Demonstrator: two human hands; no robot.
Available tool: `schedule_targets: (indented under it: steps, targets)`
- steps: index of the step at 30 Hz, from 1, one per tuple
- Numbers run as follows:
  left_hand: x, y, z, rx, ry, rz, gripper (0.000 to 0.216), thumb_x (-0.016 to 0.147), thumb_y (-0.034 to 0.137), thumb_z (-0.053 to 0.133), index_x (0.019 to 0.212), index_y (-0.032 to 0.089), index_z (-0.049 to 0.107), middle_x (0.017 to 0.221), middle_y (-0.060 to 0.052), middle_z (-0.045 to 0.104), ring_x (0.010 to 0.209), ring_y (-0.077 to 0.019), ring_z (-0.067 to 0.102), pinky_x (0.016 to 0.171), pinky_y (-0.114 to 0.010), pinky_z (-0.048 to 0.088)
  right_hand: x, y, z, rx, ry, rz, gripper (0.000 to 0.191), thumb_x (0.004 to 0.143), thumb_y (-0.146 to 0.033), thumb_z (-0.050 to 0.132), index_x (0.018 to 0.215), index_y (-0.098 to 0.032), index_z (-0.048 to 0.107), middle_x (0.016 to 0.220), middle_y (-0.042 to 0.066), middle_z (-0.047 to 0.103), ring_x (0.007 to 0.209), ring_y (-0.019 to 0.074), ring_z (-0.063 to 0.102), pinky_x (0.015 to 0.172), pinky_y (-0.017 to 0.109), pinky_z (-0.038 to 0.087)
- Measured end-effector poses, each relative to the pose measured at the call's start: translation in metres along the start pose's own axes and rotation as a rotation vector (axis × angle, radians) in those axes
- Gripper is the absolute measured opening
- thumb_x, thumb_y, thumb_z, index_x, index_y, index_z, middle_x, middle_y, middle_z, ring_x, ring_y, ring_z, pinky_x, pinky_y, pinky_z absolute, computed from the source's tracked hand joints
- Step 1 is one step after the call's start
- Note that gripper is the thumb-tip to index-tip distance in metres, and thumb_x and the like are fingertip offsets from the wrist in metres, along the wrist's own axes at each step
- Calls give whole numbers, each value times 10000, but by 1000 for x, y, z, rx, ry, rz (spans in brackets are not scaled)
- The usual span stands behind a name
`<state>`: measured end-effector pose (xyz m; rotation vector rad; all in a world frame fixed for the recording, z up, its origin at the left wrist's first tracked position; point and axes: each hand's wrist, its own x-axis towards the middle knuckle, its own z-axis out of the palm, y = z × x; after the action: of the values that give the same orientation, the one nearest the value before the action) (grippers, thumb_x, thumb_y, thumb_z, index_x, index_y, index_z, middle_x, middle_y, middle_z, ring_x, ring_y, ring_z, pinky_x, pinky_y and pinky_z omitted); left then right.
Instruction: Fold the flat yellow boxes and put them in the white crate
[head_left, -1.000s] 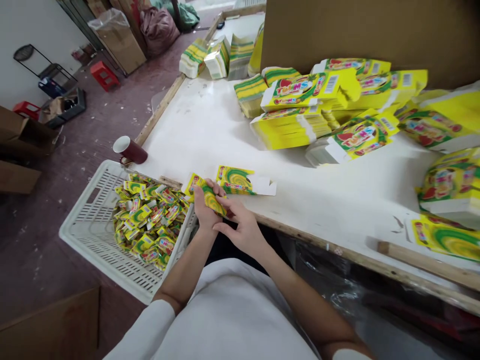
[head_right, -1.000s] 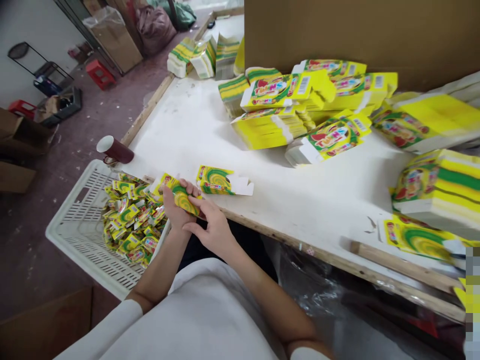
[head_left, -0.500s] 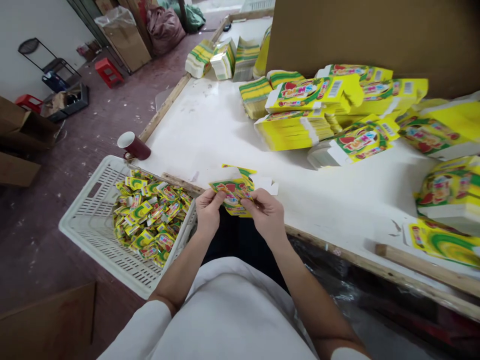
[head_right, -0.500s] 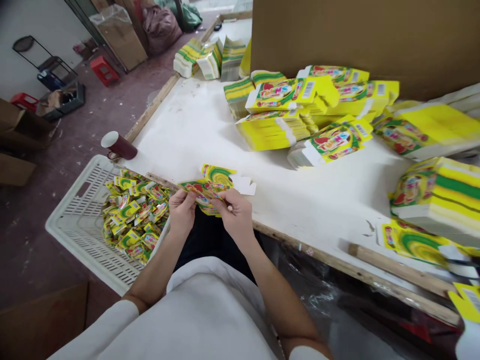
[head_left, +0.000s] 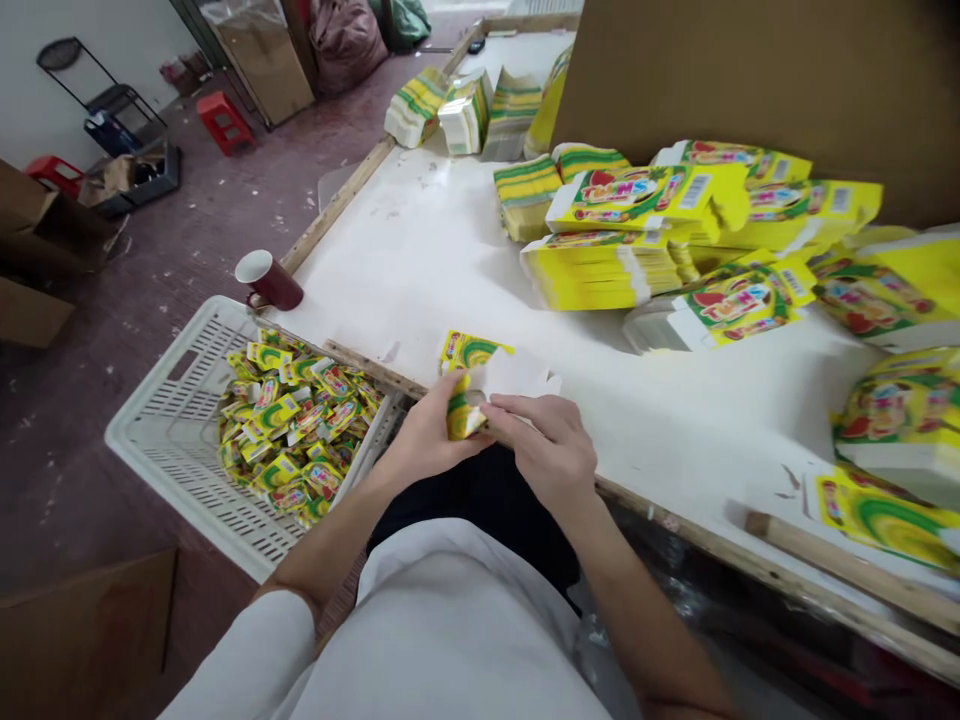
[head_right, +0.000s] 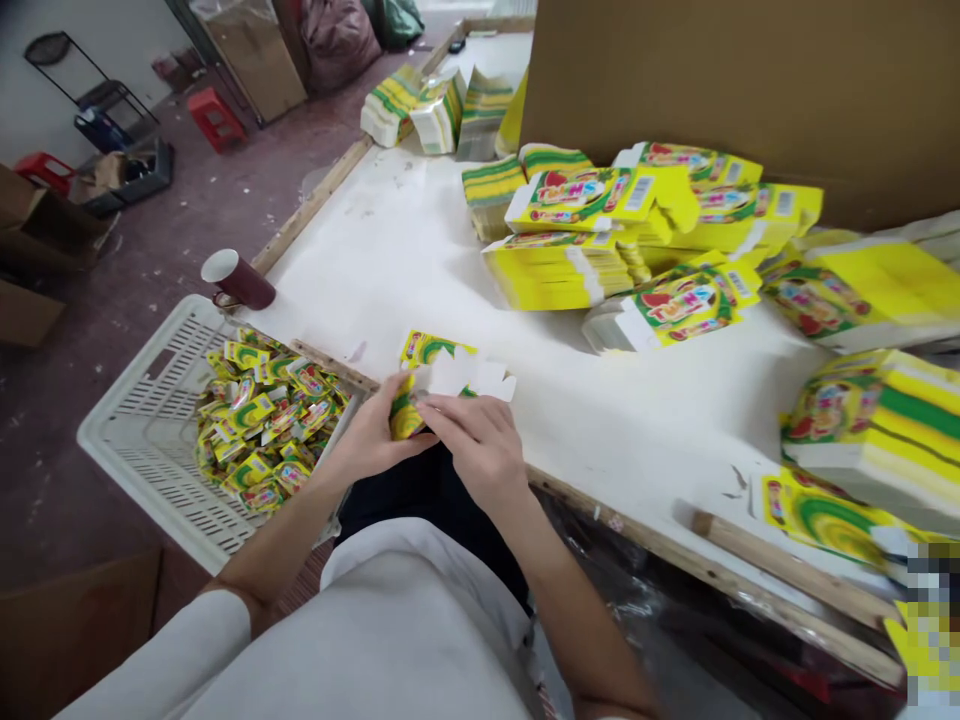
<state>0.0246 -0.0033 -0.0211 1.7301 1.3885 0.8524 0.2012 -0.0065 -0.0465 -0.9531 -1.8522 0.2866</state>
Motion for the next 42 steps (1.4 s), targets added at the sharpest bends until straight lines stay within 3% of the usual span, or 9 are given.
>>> schedule_targets:
  steps: [2,6,12,18,24,29,36,39,42]
  targets:
    - [-3,-2,13,-7,165,-90,738,676,312,828,1331,210,504,1119,-88,692,993,-276,679,874,-377,531,-5,-9,9,12,151,76,369,956,-126,561,1191,-372,703,1100,24,769,962,226,715,843,421,575]
    - [-5,-6,20,-74,314,-100,803,647,269,837,1356,226,463,1072,-72,688,1002,-272,663,867,-365,521,-7,-20,16,245,173,306,288,921,-205,624,1190,-302,658,1086,62,735,933,228,722,827,403,608]
    - [-12,-10,17,71,135,203,797,715,270,798,1400,248,391,1318,-136,593,1166,-288,615,964,-393,503,9,0,3,726,48,780,330,832,-447,702,1069,-224,650,906,31,714,685,176,679,652,333,595]
    - [-19,-9,20,178,169,449,681,707,204,739,1279,244,373,1102,-77,584,911,-205,643,770,-309,525,1,4,12,1171,-114,1143,395,758,-525,745,929,-169,727,784,65,771,662,235,718,568,350,592]
    - [-15,-6,16,210,164,338,648,719,193,689,1255,227,326,1043,-44,548,777,-151,598,684,-280,494,-8,-9,13,1355,-40,968,546,671,-636,805,1054,-253,730,1075,46,775,1047,258,707,912,385,571]
    - [-11,-7,20,265,60,441,620,705,145,645,1232,234,331,1170,-99,520,1042,-234,606,804,-347,532,-2,-10,17,1137,24,990,406,754,-522,791,1040,-242,726,1112,45,758,1110,270,681,1031,442,513]
    - [-9,-7,16,316,-83,232,513,678,150,619,1133,235,397,1011,-46,576,888,-230,650,736,-338,528,-9,-2,18,783,-146,668,752,825,-680,631,1421,-236,512,1464,132,552,1356,330,523,1144,521,421]
    - [-5,-13,18,305,-158,286,511,724,150,607,1200,230,442,1022,-70,598,966,-257,641,805,-367,537,-14,-10,15,519,-259,445,767,938,-504,576,1582,-242,252,1603,123,376,1506,302,314,1220,514,315]
    - [-3,-18,23,239,16,291,667,730,187,686,1327,219,390,1225,-131,552,1099,-270,603,902,-395,528,-15,-11,15,371,-216,349,603,1006,-236,440,1578,-310,262,1604,60,388,1492,232,354,1209,446,365]
